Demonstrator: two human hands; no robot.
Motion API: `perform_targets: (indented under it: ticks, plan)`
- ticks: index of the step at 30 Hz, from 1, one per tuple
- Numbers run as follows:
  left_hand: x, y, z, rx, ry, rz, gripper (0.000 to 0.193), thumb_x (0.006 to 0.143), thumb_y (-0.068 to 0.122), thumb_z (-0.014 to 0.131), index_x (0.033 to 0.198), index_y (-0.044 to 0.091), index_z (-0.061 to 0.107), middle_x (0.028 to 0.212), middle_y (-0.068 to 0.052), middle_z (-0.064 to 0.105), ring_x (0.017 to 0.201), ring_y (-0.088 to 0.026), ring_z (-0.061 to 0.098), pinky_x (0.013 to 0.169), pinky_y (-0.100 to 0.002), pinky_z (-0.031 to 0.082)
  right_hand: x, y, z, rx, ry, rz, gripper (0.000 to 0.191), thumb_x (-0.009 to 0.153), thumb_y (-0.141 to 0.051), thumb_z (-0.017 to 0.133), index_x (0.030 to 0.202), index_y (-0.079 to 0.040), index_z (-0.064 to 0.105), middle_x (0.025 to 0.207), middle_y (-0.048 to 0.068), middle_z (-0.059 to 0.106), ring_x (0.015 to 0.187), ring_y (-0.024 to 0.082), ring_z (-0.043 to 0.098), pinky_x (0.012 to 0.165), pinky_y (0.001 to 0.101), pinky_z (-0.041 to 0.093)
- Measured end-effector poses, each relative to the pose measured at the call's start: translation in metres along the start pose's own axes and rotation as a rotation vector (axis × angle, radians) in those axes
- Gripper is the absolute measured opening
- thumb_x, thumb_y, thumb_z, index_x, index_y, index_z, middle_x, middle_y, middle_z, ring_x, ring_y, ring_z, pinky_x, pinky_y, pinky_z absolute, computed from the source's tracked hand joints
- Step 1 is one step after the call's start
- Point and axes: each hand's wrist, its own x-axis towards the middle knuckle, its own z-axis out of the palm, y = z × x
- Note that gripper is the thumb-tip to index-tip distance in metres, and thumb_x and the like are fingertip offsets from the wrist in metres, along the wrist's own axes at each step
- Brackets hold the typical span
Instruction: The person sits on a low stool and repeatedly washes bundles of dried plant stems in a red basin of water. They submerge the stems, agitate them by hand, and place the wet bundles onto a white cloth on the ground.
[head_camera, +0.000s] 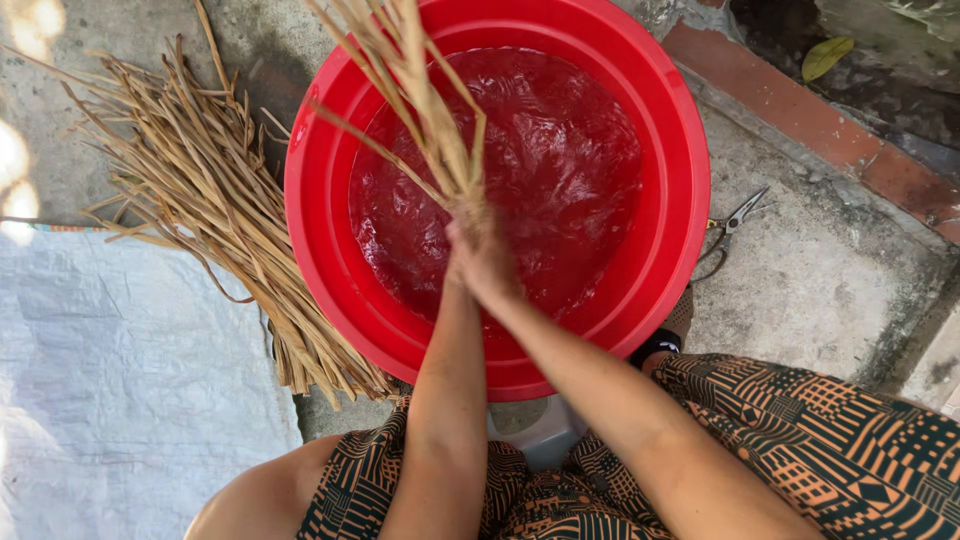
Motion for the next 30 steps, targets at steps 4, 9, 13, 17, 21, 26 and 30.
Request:
perform_targets:
  ticks: [4, 9, 13, 17, 21, 26, 30]
  plan:
    - [-0.008, 0.012, 0.018, -0.049, -0.040, 0.057, 0.081, 0.095, 0.065, 0.045, 0.159, 0.016, 0.034, 0.161, -0.012, 0.036, 0.150, -0.032, 0.028, 0.120, -0.058, 0.025, 0.006, -0.015, -0.016, -0.104, -0.052, 0.048, 0.041, 0.111, -0.043, 0.042, 0.141, -0.021, 0.060, 0.102, 0.013, 0.071, 0.059, 0.015, 0.048, 0.042, 0.0277, 0.038]
    - [-0.010, 0.006, 0.041, 0.020, -0.020, -0.155, 0.079, 0.094, 0.061, 0.045, 0.159, 0.017, 0.035, 0.163, -0.011, 0.036, 0.151, -0.031, 0.026, 0.117, -0.060, 0.025, 0.032, -0.019, -0.040, -0.122, 0.037, 0.016, 0.041, 0.110, -0.043, 0.038, 0.136, -0.014, 0.049, 0.094, 0.006, 0.064, 0.055, 0.012, 0.053, 0.039, 0.0254, 0.043]
    - [-0.008, 0.002, 0.012, -0.007, -0.076, 0.086, 0.087, 0.091, 0.070, 0.045, 0.160, 0.020, 0.030, 0.166, -0.009, 0.029, 0.154, -0.028, 0.022, 0.121, -0.055, 0.024, -0.014, -0.011, 0.020, 0.245, -0.057, -0.231, 0.041, 0.112, -0.040, 0.041, 0.116, -0.005, 0.063, 0.082, 0.007, 0.061, 0.057, 0.011, 0.054, 0.041, 0.0237, 0.045]
    - [0.002, -0.002, -0.013, -0.002, -0.067, 0.240, 0.097, 0.094, 0.080, 0.046, 0.154, 0.007, 0.027, 0.161, -0.021, 0.018, 0.149, -0.038, 0.017, 0.122, -0.057, 0.022, -0.026, -0.010, 0.034, 0.209, 0.059, -0.593, 0.050, 0.109, -0.041, 0.034, 0.142, -0.007, 0.050, 0.108, 0.022, 0.059, 0.067, 0.016, 0.061, 0.041, 0.0208, 0.052]
    - [0.008, -0.006, 0.006, 0.141, -0.002, -0.041, 0.097, 0.097, 0.081, 0.049, 0.148, -0.002, 0.036, 0.155, -0.029, 0.033, 0.145, -0.041, 0.029, 0.120, -0.058, 0.027, 0.023, -0.008, -0.025, -0.497, -0.069, 0.000, 0.050, 0.116, -0.048, 0.028, 0.137, -0.019, 0.062, 0.144, 0.023, 0.051, 0.129, 0.042, 0.043, 0.095, 0.0551, 0.043]
    - [-0.003, 0.018, 0.027, 0.129, -0.001, -0.074, 0.091, 0.080, 0.077, 0.056, 0.144, 0.013, 0.052, 0.135, -0.015, 0.057, 0.128, -0.030, 0.051, 0.109, -0.049, 0.045, -0.002, -0.002, -0.001, -0.410, 0.118, -0.256, 0.055, 0.108, -0.039, 0.034, 0.155, -0.010, 0.034, 0.166, 0.016, 0.023, 0.154, 0.028, 0.011, 0.122, 0.0557, 0.003]
    - [-0.005, 0.033, 0.018, 0.080, 0.076, -0.057, 0.080, 0.085, 0.064, 0.061, 0.138, 0.004, 0.059, 0.124, -0.021, 0.065, 0.122, -0.034, 0.060, 0.107, -0.050, 0.052, -0.016, -0.004, 0.003, -0.563, -0.076, -0.369, 0.053, 0.109, -0.030, 0.036, 0.157, -0.008, 0.031, 0.159, 0.018, 0.030, 0.144, 0.028, 0.027, 0.120, 0.0522, 0.016]
